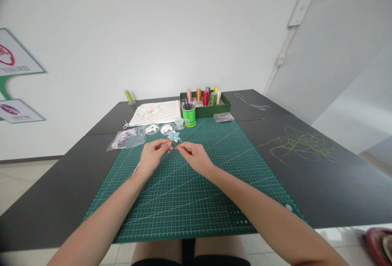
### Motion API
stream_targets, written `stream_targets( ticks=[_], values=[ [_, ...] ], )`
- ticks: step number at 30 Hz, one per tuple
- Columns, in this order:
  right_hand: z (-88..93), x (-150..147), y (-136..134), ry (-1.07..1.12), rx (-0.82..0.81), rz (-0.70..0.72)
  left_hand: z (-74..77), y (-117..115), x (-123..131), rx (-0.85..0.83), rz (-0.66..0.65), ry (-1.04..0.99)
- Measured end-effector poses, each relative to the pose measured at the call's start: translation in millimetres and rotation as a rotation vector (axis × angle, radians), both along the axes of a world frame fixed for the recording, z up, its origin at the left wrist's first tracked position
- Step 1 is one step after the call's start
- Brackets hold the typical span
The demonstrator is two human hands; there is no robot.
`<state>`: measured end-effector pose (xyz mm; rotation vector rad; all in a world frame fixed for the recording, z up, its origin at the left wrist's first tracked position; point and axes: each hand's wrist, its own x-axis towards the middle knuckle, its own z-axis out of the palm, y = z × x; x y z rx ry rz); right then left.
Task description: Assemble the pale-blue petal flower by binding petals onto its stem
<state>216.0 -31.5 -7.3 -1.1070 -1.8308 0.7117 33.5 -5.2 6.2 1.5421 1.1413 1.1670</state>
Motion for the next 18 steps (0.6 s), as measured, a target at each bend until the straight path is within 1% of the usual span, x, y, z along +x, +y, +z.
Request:
stream_targets(
  ticks=[3,6,8,9,12,15,18],
  values=[
    [-0.4,0.7,-6.7,-0.186,0.171,-0.101,2.3,-0.8,-0.6,0.010,0.020,0.057],
    [1.3,5.0,-12.6,-0.362,0.483,-0.182,2.5,-0.1,-1.9,0.034,0.043,0.124],
    [4.5,9.6,-14.9,-0.481,0.667,-0.194,0.6,1.4,-3.1,0.052,0.052,0.175],
    [6.4,12.0,-15.5,-0.534,0.730,-0.189,-0.7,2.3,-3.7,0.056,0.046,0.200],
    [11.9,17.8,-15.6,-0.627,0.865,-0.189,-3.2,3.7,-4.9,0.048,-0.002,0.279],
    [14.2,20.7,-14.0,-0.648,0.977,-0.200,-1.1,1.3,-4.8,0.084,-0.057,0.417],
    [13.2,22.0,-11.9,-0.629,1.017,-0.196,3.0,-3.2,-3.8,0.152,-0.100,0.580]
  ],
)
